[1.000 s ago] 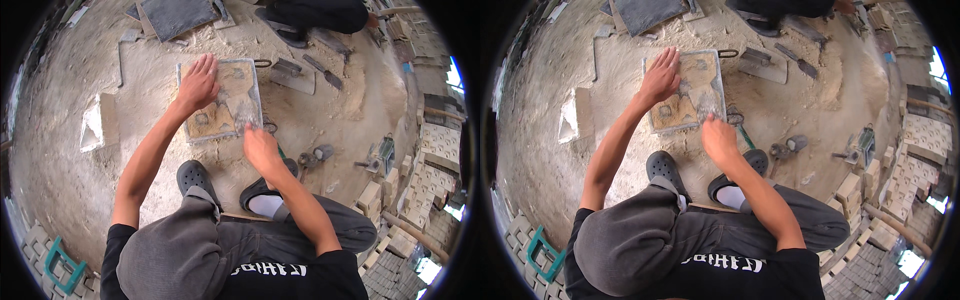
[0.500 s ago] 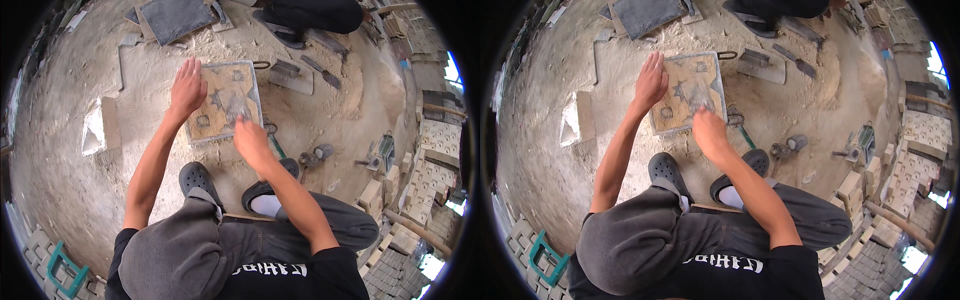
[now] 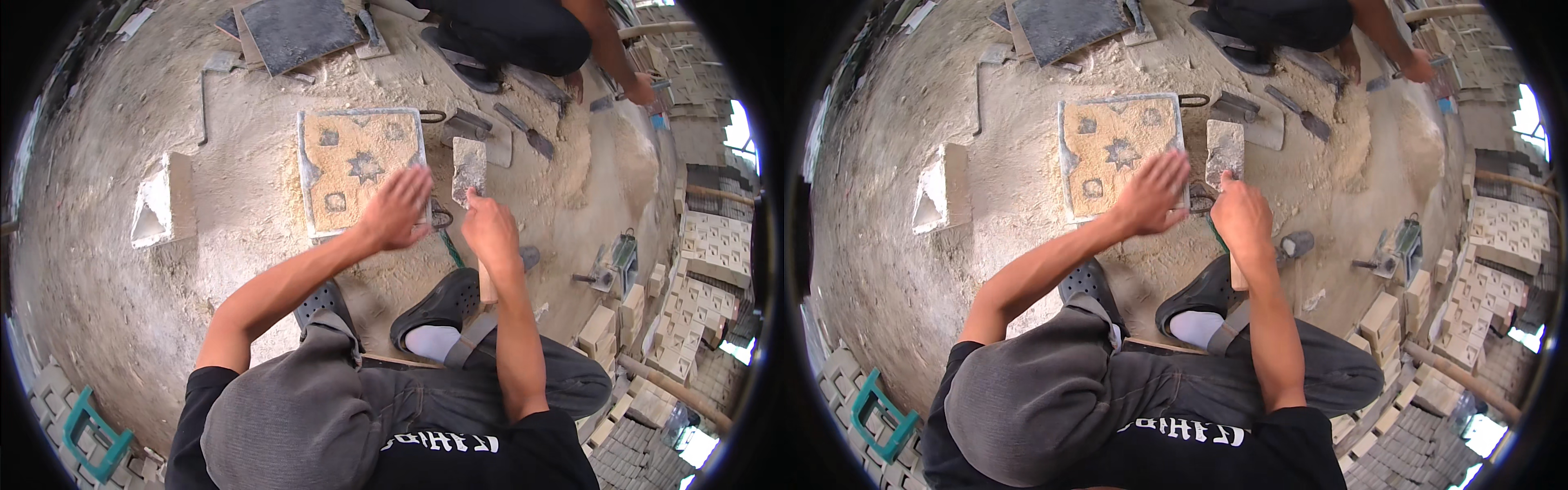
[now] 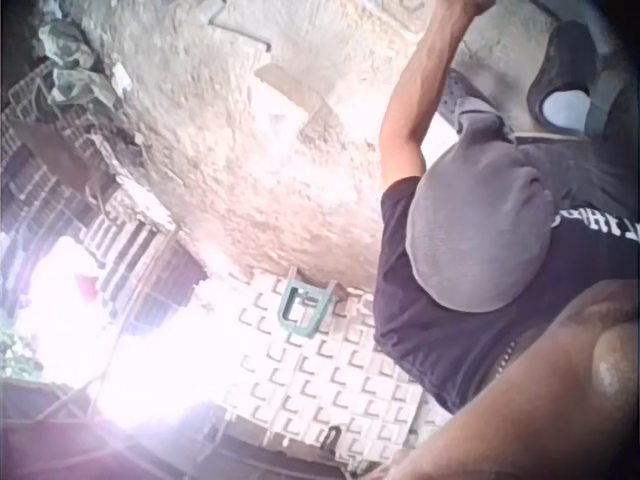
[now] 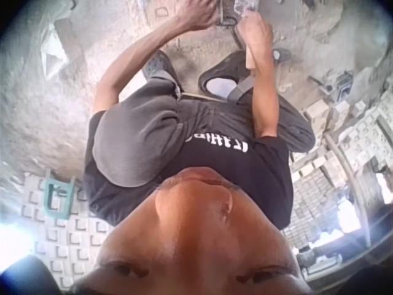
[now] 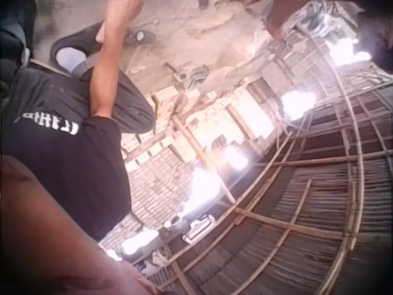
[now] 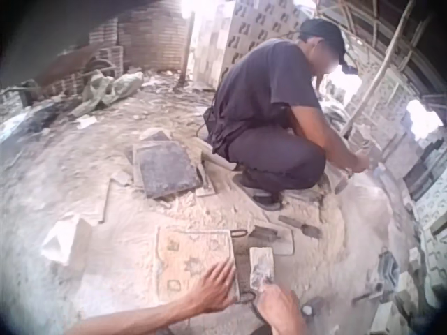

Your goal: The person uses a trowel to shape and smooth wet material inside a square metal mold to create a patterned tile.

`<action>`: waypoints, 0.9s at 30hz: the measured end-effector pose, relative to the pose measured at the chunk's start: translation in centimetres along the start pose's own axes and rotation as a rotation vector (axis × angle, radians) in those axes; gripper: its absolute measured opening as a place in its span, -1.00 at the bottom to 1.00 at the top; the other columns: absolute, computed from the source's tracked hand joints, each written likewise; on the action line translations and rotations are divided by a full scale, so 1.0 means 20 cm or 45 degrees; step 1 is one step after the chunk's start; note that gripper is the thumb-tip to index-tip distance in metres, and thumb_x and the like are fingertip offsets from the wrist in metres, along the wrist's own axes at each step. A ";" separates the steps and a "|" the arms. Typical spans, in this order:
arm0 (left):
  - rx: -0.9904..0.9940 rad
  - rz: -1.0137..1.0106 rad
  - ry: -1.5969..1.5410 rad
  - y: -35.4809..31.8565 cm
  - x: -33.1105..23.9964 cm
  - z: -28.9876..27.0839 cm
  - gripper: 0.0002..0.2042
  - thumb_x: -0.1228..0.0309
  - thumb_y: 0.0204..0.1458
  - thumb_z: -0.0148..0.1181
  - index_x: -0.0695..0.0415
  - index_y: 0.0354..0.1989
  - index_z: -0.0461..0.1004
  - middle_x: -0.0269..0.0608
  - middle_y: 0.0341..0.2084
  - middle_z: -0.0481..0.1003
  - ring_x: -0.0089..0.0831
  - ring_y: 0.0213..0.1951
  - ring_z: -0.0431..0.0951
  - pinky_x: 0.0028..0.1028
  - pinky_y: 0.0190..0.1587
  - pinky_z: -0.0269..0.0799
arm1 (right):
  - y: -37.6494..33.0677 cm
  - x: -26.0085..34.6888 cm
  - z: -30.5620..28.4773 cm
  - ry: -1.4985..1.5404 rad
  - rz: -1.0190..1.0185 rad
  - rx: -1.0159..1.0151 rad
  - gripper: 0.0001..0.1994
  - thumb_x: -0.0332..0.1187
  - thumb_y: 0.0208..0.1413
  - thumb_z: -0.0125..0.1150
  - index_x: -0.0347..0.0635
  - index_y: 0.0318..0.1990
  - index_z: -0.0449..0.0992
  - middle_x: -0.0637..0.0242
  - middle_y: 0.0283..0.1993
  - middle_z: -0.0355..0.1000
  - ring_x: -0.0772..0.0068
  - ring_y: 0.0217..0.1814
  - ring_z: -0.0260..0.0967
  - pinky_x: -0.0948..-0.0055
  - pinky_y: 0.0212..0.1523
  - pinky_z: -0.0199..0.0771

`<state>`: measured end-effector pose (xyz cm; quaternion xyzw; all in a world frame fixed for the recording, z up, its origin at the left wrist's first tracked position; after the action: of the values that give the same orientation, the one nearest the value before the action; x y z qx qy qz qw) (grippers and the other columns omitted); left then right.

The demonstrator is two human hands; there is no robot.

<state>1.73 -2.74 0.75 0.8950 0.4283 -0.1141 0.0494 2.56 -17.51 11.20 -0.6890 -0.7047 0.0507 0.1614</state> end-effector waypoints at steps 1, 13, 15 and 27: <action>-0.014 0.108 -0.060 -0.06 -0.05 0.01 -0.21 -0.13 0.28 -0.30 0.35 0.44 0.00 0.09 0.48 -0.05 -0.14 0.52 -0.13 -0.16 0.51 -0.31 | 0.02 0.01 -0.01 0.010 -0.006 -0.010 -0.63 -0.41 0.15 -0.01 -0.27 0.07 0.54 -0.23 -0.35 0.52 -0.26 -0.24 0.52 -0.11 -0.16 0.51; -0.521 0.146 -0.493 -0.39 0.23 -0.31 -0.68 0.16 0.08 0.23 0.11 -0.10 0.54 -0.15 -0.05 0.56 -0.21 0.07 0.51 -0.07 0.25 0.26 | 0.05 0.45 0.32 0.034 -0.230 0.144 -0.82 -0.45 0.17 0.09 -0.37 -0.30 0.59 -0.10 -0.30 0.57 -0.07 -0.22 0.60 0.09 -0.24 0.64; -0.668 0.130 -0.503 -0.43 0.30 -0.33 -0.79 0.24 0.10 0.27 0.10 -0.22 0.56 -0.22 -0.25 0.60 -0.26 -0.17 0.58 -0.21 -0.03 0.45 | -0.13 0.41 0.32 0.006 -0.177 0.325 -0.79 -0.44 0.19 0.04 -0.39 -0.24 0.58 -0.17 -0.27 0.56 -0.07 -0.21 0.60 0.07 -0.25 0.64; -1.040 -0.902 -0.869 -0.77 0.43 -0.17 -0.73 0.35 0.22 0.25 0.21 -0.51 0.56 -0.29 -0.76 0.49 -0.63 -0.67 0.54 -0.57 -0.62 0.33 | 0.31 0.34 0.14 0.007 -0.210 0.103 -0.74 -0.47 0.19 -0.01 -0.40 -0.05 0.50 -0.15 -0.29 0.56 -0.12 -0.22 0.59 0.01 -0.24 0.60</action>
<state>-4.54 14.11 2.07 0.5215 0.6673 -0.2298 0.4795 7.68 -10.10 7.87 -0.6218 -0.7559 0.0636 0.1948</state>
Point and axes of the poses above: each hand's wrist, its own y-axis towards the middle knuckle, its own z-axis out of the palm, x = y × z, the point moved 4 cm from there along y, towards the middle knuckle
